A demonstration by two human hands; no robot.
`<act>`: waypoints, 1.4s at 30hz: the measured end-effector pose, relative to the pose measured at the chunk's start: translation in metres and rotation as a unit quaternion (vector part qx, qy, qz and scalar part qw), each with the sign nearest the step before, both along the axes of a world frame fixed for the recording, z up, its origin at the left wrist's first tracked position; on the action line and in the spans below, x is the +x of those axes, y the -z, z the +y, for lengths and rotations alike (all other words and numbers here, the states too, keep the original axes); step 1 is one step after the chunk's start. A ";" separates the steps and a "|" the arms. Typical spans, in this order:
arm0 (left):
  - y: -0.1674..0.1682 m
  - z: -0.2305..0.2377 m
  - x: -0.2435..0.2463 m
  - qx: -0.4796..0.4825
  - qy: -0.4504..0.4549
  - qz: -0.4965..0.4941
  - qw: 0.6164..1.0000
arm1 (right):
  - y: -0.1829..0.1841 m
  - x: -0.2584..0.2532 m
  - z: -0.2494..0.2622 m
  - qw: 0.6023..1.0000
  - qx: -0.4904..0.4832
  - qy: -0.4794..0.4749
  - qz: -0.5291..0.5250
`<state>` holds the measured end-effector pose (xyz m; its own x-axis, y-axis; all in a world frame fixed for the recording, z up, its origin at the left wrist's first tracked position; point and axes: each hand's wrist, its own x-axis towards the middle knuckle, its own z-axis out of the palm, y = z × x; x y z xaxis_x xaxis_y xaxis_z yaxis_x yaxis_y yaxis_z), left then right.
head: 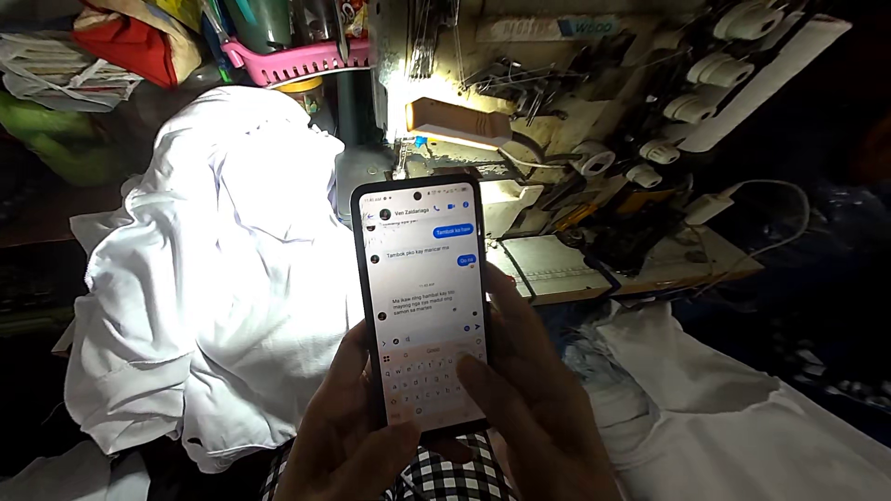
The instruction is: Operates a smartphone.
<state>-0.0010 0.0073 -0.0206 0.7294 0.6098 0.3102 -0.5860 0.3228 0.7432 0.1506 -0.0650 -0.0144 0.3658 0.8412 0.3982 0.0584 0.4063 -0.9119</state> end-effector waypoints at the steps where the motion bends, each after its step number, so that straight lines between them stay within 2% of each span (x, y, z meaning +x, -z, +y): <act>1: 0.000 0.000 0.000 -0.004 0.001 0.000 1.000 | 0.001 0.001 0.000 1.000 0.002 -0.012 0.005; 6: -0.001 0.001 -0.002 -0.022 -0.007 0.002 1.000 | 0.000 0.010 -0.003 0.995 -0.002 -0.097 0.020; 13: -0.001 0.001 -0.002 -0.023 0.000 -0.005 1.000 | 0.000 0.011 -0.005 0.994 -0.005 -0.107 0.013; 19: 0.000 -0.001 -0.001 -0.005 -0.008 0.008 1.000 | -0.004 -0.001 -0.006 0.999 -0.049 -0.018 0.014; 23: -0.003 -0.001 0.000 -0.061 -0.019 -0.003 0.998 | 0.001 0.012 -0.004 0.992 0.004 -0.118 0.041; 27: -0.001 0.001 -0.001 -0.062 0.000 -0.024 0.998 | 0.005 0.022 -0.001 0.976 0.044 -0.199 0.070; 34: 0.000 0.003 -0.002 -0.037 0.013 -0.029 0.999 | 0.006 0.021 -0.002 0.979 0.033 -0.192 0.062; 39: 0.000 0.002 -0.002 -0.031 -0.007 -0.020 0.999 | -0.003 0.009 -0.006 0.994 -0.032 -0.106 0.023; 42: -0.003 0.001 -0.002 -0.058 -0.016 -0.011 0.998 | 0.001 0.013 -0.003 0.991 -0.003 -0.131 0.017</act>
<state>-0.0028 0.0081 -0.0181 0.7027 0.6656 0.2513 -0.6128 0.3868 0.6891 0.1638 -0.0683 -0.0159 0.1485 0.9109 0.3850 -0.0790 0.3990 -0.9136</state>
